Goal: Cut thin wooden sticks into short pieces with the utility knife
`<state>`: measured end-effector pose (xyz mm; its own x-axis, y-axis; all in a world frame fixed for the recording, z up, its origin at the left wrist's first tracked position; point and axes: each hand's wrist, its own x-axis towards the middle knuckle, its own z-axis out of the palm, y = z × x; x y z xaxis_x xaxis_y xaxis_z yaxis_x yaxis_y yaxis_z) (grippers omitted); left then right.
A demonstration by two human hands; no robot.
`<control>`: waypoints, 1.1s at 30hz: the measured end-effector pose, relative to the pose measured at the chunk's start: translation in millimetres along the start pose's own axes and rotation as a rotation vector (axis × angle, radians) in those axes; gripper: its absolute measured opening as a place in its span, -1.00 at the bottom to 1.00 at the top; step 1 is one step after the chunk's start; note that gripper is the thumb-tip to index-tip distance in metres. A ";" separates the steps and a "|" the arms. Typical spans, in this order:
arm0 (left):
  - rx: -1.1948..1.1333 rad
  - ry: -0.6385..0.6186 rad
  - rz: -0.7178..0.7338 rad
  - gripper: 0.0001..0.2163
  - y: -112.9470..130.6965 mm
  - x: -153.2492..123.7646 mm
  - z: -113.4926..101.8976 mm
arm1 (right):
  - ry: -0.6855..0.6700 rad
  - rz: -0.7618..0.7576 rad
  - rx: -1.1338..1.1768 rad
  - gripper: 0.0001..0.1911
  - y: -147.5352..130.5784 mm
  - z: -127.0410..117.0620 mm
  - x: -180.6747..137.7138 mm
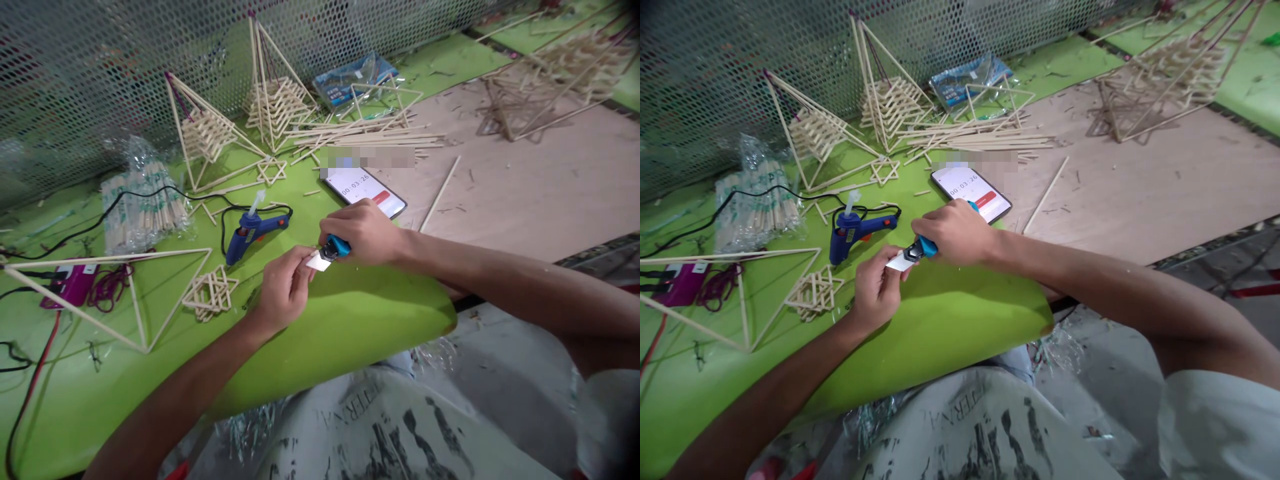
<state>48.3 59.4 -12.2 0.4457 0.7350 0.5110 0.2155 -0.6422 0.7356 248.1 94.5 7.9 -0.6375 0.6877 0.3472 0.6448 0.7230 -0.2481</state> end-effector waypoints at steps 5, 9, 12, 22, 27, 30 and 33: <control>0.023 0.002 -0.042 -0.85 -3.3 -5.2 -0.8 | -0.043 0.035 0.017 -0.91 1.9 -1.9 1.4; -0.034 -0.001 -0.125 -0.83 -8.5 -7.9 -2.1 | -0.069 0.106 -0.025 -0.93 -1.9 -0.8 4.3; -0.033 0.036 -0.117 -0.83 -5.2 -8.7 -0.3 | -0.078 0.216 -0.111 -0.93 2.3 -2.4 9.2; -0.033 -0.111 -0.025 -0.89 8.3 -9.6 -3.0 | 0.135 0.334 -0.259 -0.93 48.9 -25.1 4.3; -0.032 -0.069 -0.090 -0.88 1.9 -4.7 -5.3 | 0.019 -0.013 -0.096 -0.83 12.6 -6.2 -1.5; 0.018 -0.035 -0.007 -0.86 1.2 -2.7 -3.9 | -0.001 -0.077 -0.076 -0.85 3.9 -1.8 -3.1; 0.054 -0.029 0.031 -0.90 0.6 -1.6 -3.6 | -0.016 -0.080 -0.067 -0.86 2.2 0.1 -4.1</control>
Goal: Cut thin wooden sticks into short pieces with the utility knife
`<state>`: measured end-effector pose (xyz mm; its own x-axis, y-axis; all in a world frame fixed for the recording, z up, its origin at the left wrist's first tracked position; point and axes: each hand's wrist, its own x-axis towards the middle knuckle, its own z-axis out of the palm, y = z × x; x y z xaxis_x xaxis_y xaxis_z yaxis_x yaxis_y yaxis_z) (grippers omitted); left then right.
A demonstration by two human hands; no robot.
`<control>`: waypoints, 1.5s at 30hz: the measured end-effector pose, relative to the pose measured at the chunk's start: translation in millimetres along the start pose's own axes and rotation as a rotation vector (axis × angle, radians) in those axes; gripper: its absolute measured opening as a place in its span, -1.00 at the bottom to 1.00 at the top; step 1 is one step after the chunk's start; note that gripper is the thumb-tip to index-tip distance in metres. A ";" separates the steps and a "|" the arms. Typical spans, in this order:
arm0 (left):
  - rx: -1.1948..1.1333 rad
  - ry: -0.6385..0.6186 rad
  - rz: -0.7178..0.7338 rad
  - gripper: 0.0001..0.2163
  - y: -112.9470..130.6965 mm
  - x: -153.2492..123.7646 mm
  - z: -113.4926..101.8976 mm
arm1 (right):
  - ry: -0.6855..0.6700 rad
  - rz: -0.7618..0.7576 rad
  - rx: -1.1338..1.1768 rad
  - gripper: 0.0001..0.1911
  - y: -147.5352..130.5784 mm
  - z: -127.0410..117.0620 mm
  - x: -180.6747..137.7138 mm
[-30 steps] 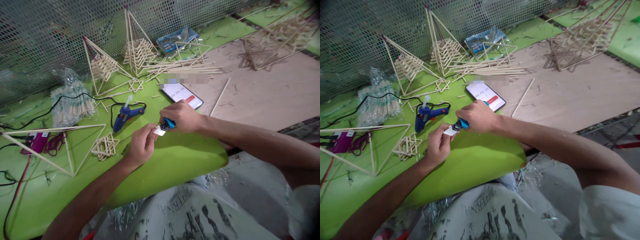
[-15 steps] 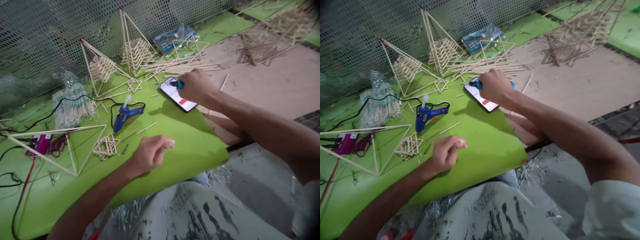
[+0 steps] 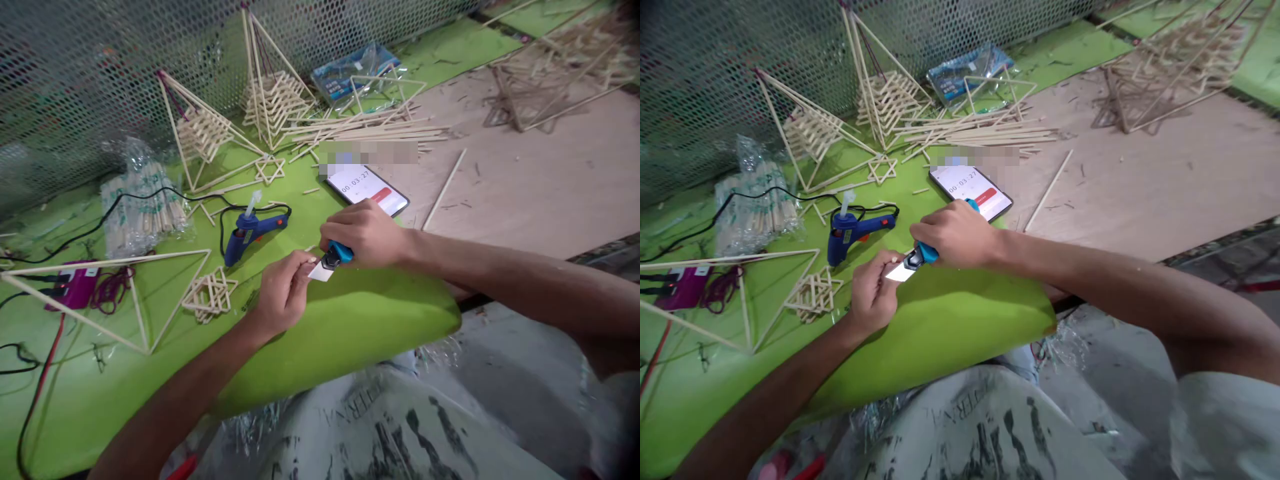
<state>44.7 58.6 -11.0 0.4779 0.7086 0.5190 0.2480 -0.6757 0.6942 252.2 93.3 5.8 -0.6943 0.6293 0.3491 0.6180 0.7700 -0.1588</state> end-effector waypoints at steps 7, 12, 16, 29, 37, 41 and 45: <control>0.004 0.003 0.032 -0.90 -3.5 -0.9 0.4 | 0.021 0.026 0.033 -0.88 -5.1 1.5 -0.1; 0.007 0.002 0.010 -0.90 -3.7 -3.0 1.5 | -0.005 0.046 0.029 -0.87 -4.0 -0.8 1.2; 0.007 0.011 -0.019 -0.87 -4.1 -3.5 0.2 | 0.004 0.057 -0.020 -0.82 -6.8 -1.4 1.6; -0.039 -0.066 0.163 -0.86 13.0 -9.0 12.3 | 0.205 0.604 -0.143 -0.90 49.9 -26.6 9.2; -0.112 -0.033 -0.083 -0.79 5.0 -5.5 4.3 | 0.154 -0.031 -0.074 -0.87 6.6 -2.6 0.6; -0.081 -0.022 -0.075 -0.81 3.3 -6.3 6.0 | 0.156 -0.102 -0.128 -0.78 -0.9 -2.3 1.7; -0.095 -0.027 -0.077 -0.83 3.4 -6.3 6.6 | 0.202 -0.108 -0.156 -0.77 0.9 -3.5 1.8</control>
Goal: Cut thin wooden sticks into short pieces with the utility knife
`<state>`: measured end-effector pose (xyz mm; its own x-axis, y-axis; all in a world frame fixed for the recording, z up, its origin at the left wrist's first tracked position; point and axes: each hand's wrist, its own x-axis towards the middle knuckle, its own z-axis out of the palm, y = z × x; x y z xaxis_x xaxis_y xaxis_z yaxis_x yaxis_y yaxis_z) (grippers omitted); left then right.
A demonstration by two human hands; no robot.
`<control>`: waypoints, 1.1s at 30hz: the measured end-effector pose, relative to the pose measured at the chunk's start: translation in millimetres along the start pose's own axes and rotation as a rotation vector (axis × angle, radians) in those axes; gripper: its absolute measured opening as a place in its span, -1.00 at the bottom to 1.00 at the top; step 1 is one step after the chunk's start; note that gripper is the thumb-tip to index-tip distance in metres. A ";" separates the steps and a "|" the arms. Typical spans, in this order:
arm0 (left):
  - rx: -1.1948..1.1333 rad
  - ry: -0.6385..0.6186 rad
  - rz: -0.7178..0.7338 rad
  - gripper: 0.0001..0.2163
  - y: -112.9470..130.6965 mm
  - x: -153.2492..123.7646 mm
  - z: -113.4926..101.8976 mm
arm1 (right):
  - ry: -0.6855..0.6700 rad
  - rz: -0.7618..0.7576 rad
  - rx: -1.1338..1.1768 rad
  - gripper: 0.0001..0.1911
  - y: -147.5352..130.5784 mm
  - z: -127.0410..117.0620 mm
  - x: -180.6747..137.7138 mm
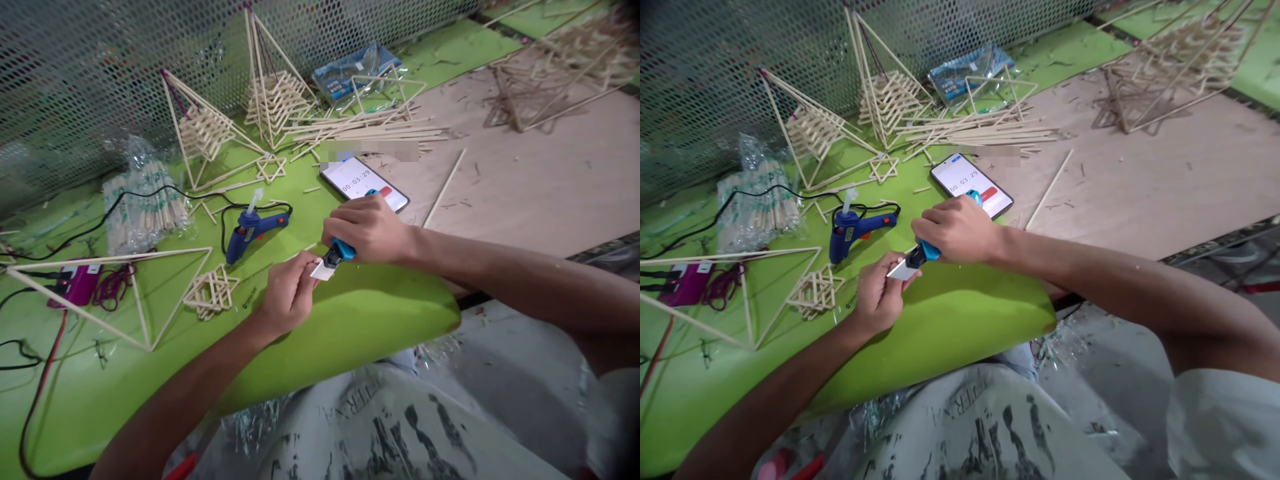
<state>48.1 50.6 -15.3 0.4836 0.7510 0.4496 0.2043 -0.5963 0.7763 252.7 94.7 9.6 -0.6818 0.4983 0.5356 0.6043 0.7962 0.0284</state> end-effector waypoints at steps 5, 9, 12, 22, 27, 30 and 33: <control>-0.050 0.001 -0.007 -0.83 -0.6 1.9 -1.8 | -0.054 0.038 -0.010 -0.74 -2.7 -1.1 0.6; -0.027 0.006 -0.030 -0.83 0.2 1.0 -0.6 | -0.114 0.104 0.001 -0.74 -4.1 -0.5 4.3; -0.024 -0.079 0.150 -0.83 5.5 -6.3 8.1 | -0.120 0.351 -0.025 -0.85 14.2 -4.6 7.0; -0.210 -0.004 -0.158 -0.78 6.0 -0.4 1.4 | -0.049 0.282 0.005 -0.91 32.9 -7.8 -3.1; -0.260 0.019 -0.205 -0.77 0.7 -0.4 3.9 | -0.063 0.015 0.000 -0.78 3.1 -2.3 1.6; -0.300 -0.006 -0.237 -0.81 -0.3 -2.2 5.4 | -0.087 0.004 -0.042 -0.76 2.3 -1.7 1.3; -0.292 -0.002 -0.232 -0.82 0.1 -0.8 3.8 | -0.134 0.022 -0.064 -0.76 4.9 -1.0 0.2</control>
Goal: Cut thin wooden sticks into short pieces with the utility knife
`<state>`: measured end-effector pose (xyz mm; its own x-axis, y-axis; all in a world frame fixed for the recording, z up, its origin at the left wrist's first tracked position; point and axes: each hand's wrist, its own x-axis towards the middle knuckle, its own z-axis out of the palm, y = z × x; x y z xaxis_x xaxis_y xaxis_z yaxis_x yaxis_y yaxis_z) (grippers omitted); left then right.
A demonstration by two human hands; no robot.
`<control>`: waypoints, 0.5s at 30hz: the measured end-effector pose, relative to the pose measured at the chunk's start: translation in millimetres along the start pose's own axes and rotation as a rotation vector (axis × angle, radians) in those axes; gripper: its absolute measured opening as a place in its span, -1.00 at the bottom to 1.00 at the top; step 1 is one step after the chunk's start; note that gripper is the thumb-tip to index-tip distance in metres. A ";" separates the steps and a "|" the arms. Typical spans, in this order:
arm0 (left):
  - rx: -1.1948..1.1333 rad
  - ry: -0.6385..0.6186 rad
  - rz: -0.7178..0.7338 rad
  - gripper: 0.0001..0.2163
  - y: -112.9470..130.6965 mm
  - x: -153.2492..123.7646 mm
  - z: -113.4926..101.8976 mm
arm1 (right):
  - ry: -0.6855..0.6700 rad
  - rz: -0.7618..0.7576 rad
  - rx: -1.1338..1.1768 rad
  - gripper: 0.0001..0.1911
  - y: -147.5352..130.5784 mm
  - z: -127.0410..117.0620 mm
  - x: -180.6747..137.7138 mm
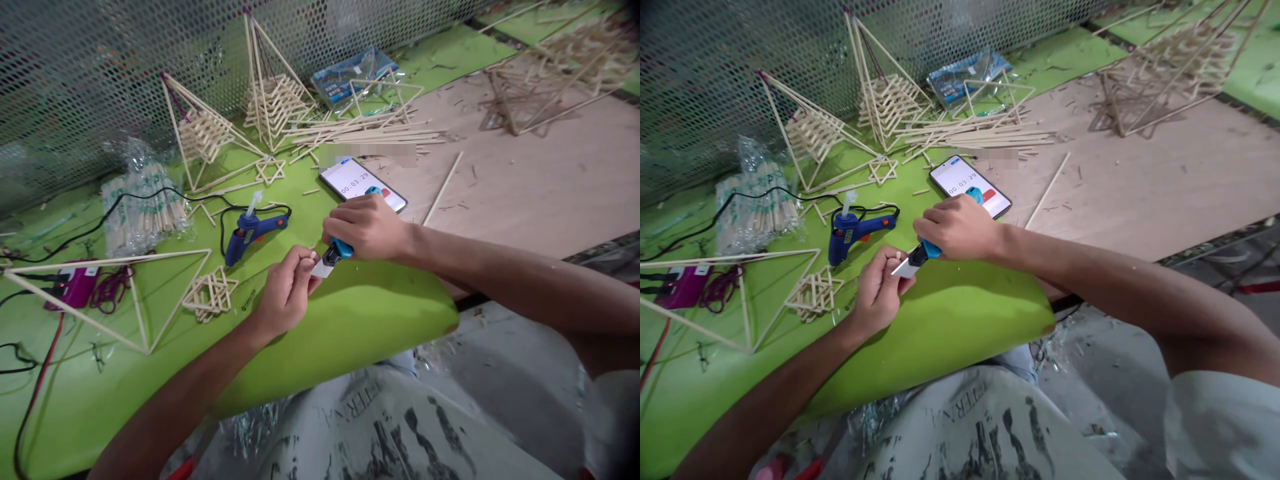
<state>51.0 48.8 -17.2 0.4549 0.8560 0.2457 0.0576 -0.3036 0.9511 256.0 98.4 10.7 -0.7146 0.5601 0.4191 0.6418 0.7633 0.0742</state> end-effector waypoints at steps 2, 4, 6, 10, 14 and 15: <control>0.046 -0.001 0.033 -0.79 1.4 2.1 -2.1 | -0.022 0.014 0.001 -0.77 1.0 0.1 -0.1; 0.102 -0.003 0.067 -0.78 2.3 4.5 -4.8 | -0.024 0.024 0.006 -0.77 1.6 -0.5 0.2; 0.154 0.003 0.100 -0.77 2.2 6.5 -7.6 | -0.017 0.029 0.007 -0.77 2.3 -1.4 0.6; 0.211 0.003 0.144 -0.78 0.5 8.4 -12.0 | -0.042 0.041 0.020 -0.78 3.2 -2.2 0.8; 0.243 -0.043 0.103 -0.80 -0.6 6.9 -14.4 | -0.083 0.058 0.038 -0.82 3.6 -1.3 0.7; 0.248 -0.057 0.090 -0.79 -0.7 6.3 -14.8 | -0.088 0.062 0.039 -0.83 3.8 -1.0 0.6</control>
<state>40.7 60.6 -13.6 0.5170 0.7982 0.3091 0.2275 -0.4763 0.8493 258.2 101.3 12.1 -0.6967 0.6315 0.3402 0.6755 0.7372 0.0148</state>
